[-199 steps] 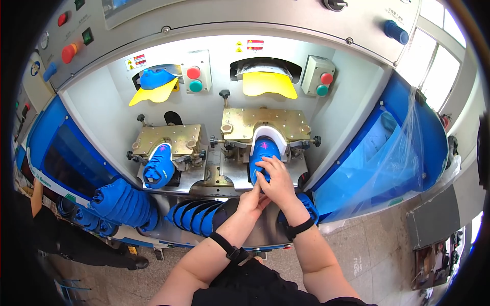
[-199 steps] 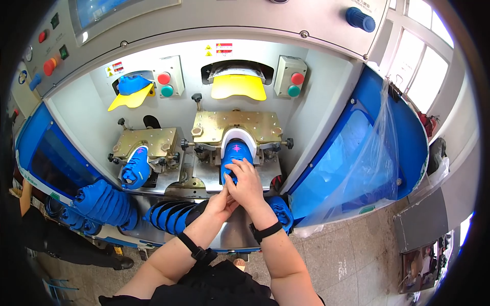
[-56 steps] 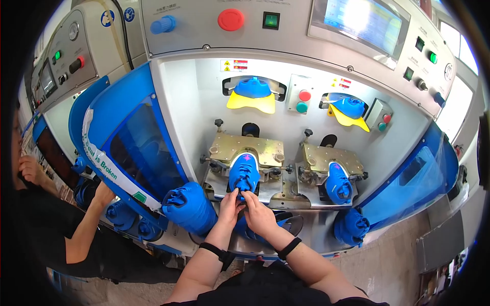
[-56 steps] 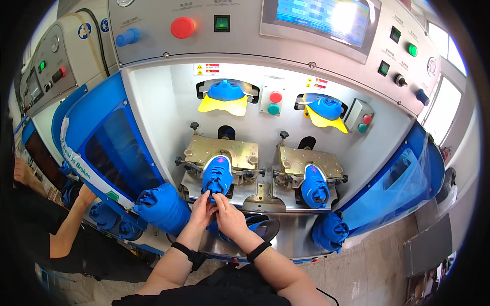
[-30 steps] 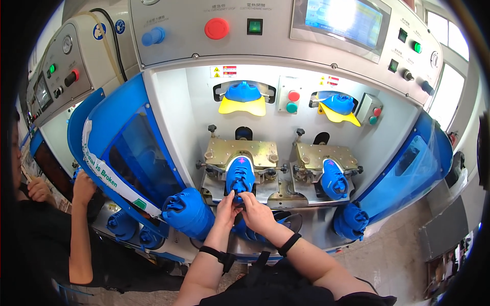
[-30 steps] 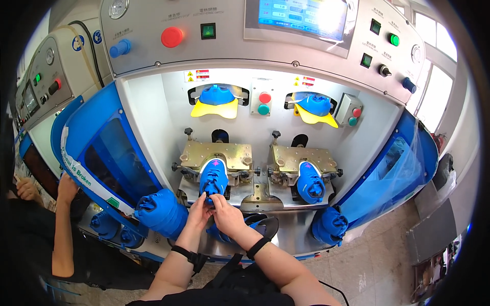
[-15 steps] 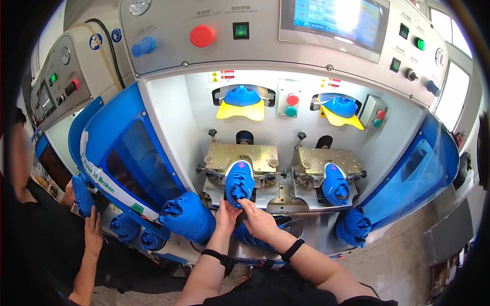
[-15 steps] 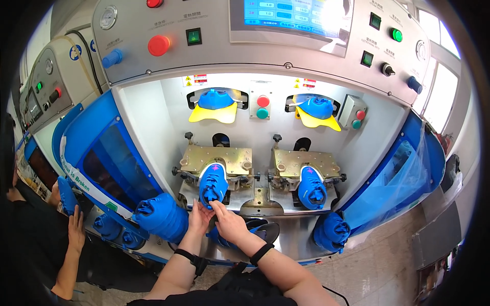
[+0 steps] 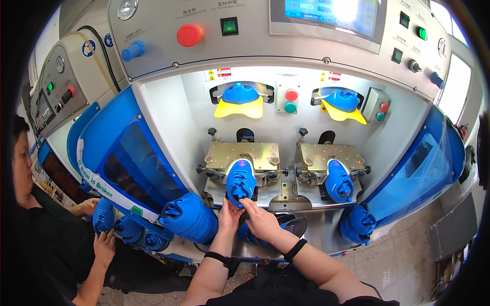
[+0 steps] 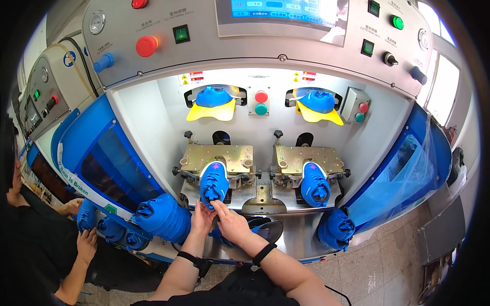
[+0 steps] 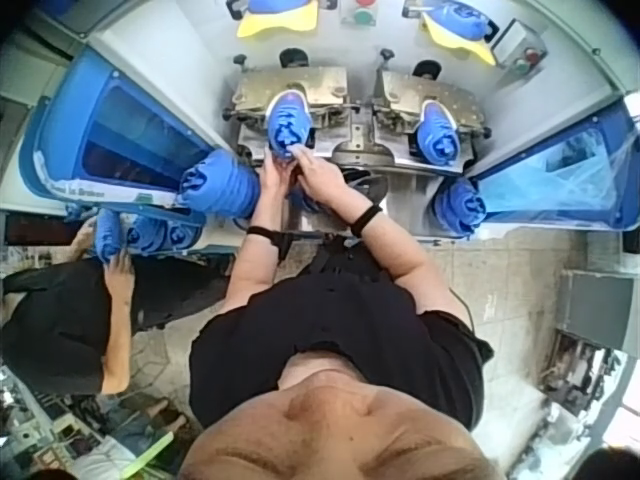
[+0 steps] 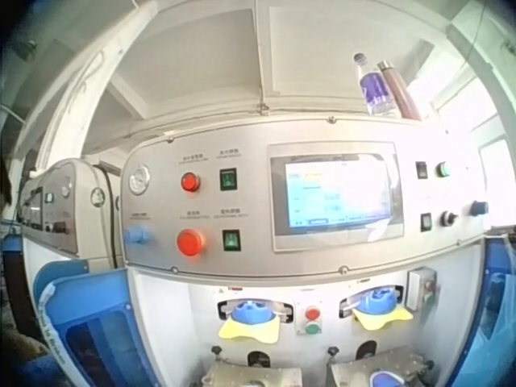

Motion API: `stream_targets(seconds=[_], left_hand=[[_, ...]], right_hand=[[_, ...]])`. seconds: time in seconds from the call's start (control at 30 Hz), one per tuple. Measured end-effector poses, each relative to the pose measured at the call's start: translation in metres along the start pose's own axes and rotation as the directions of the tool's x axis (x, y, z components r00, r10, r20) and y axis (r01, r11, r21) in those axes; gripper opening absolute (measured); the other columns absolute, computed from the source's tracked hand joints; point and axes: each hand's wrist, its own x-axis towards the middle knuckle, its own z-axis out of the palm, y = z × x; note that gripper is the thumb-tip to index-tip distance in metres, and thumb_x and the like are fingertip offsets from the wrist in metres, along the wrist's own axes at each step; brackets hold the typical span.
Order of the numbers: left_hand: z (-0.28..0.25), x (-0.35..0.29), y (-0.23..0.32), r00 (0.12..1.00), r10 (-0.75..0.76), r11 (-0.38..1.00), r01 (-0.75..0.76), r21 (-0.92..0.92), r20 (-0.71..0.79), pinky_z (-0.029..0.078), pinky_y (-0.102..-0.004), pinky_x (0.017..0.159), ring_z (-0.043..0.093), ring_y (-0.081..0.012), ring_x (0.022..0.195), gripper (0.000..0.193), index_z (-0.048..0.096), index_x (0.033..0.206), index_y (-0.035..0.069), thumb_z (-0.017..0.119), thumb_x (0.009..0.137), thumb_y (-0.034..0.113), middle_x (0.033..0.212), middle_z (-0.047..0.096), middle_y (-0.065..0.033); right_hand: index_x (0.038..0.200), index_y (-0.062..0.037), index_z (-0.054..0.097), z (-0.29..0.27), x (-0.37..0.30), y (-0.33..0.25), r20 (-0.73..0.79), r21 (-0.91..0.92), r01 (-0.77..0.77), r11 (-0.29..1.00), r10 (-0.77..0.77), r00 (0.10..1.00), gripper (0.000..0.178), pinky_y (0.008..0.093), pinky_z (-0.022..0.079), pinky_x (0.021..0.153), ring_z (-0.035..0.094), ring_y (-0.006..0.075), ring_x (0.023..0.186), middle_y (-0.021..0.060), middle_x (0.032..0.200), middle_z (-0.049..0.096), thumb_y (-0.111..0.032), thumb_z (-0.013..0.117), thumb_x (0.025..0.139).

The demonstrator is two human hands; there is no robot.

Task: Operates an industrial shoe lasting machine to shape and set blue athletic shoe uppers.

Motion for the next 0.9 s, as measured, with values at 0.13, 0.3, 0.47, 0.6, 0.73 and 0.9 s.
stream_targets(seconds=[0.13, 0.3, 0.47, 0.6, 0.73, 0.9], left_hand=[[-0.002, 0.001, 0.0, 1.0, -0.003, 1.0, 0.003, 0.006, 0.004, 0.05, -0.0369, 0.088, 0.06, -0.021, 0.101, 0.045, 0.054, 0.113, 0.008, 0.034, 0.104, 0.046, 0.11, 0.062, -0.01], [0.0, 0.001, 0.0, 1.0, -0.015, 1.0, 0.015, -0.001, -0.021, 0.049, -0.0361, 0.088, 0.06, -0.0203, 0.1, 0.045, 0.054, 0.114, 0.007, 0.033, 0.104, 0.046, 0.11, 0.061, -0.0093], [0.004, 0.0, 0.0, 1.0, -0.016, 1.0, 0.016, -0.001, -0.025, 0.049, -0.0359, 0.087, 0.06, -0.02, 0.1, 0.044, 0.054, 0.113, 0.007, 0.033, 0.104, 0.046, 0.109, 0.061, -0.0091], [-0.007, 0.001, -0.002, 0.999, 0.027, 0.999, -0.026, -0.03, 0.026, 0.05, -0.0361, 0.088, 0.061, -0.0201, 0.102, 0.043, 0.056, 0.114, 0.007, 0.034, 0.105, 0.043, 0.112, 0.062, -0.009], [-0.008, -0.017, -0.019, 0.941, -0.002, 0.993, 0.041, 0.108, -0.338, 0.048, -0.0366, 0.095, 0.06, -0.0224, 0.111, 0.048, 0.052, 0.13, 0.005, 0.035, 0.104, 0.042, 0.124, 0.06, -0.0097], [0.018, -0.067, -0.024, 0.96, 0.023, 0.994, -0.052, -0.097, -0.28, 0.049, -0.0367, 0.094, 0.059, -0.022, 0.113, 0.052, 0.051, 0.134, 0.005, 0.037, 0.103, 0.044, 0.123, 0.061, -0.0078]], right_hand=[[0.143, -0.0125, 0.032, 0.0, 0.0, 0.0, 0.008, -0.006, -0.007, 1.0, 0.007, 1.0, 0.072, 0.0417, 0.055, 0.079, 0.062, 0.0317, 0.106, 0.0086, 0.141, 0.044, -0.012, 0.067, 0.081], [0.143, -0.0101, 0.032, 0.001, 0.0, 0.001, -0.025, -0.015, 0.026, 1.0, -0.027, 0.999, 0.072, 0.0408, 0.055, 0.078, 0.064, 0.0318, 0.099, 0.0102, 0.141, 0.044, -0.011, 0.066, 0.08], [0.144, -0.0113, 0.031, -0.001, 0.0, 0.002, -0.001, -0.009, 0.006, 1.0, -0.006, 1.0, 0.073, 0.041, 0.055, 0.079, 0.063, 0.0317, 0.104, 0.01, 0.142, 0.043, -0.011, 0.066, 0.08], [0.137, -0.0117, 0.039, 0.002, -0.001, -0.001, -0.082, 0.043, 0.029, 0.999, -0.025, 0.996, 0.064, 0.0417, 0.055, 0.078, 0.062, 0.0319, 0.104, 0.0111, 0.132, 0.049, -0.011, 0.067, 0.08], [0.113, -0.0084, 0.055, 0.022, -0.034, 0.009, -0.033, -0.075, 0.103, 0.992, -0.106, 0.994, 0.036, 0.0408, 0.053, 0.071, 0.06, 0.0309, 0.09, 0.0106, 0.102, 0.053, -0.015, 0.068, 0.081], [0.107, -0.0095, 0.059, 0.016, -0.052, 0.008, -0.181, -0.089, 0.227, 0.97, -0.24, 0.954, 0.032, 0.0385, 0.051, 0.069, 0.059, 0.0285, 0.085, 0.0099, 0.099, 0.056, -0.019, 0.071, 0.079]])
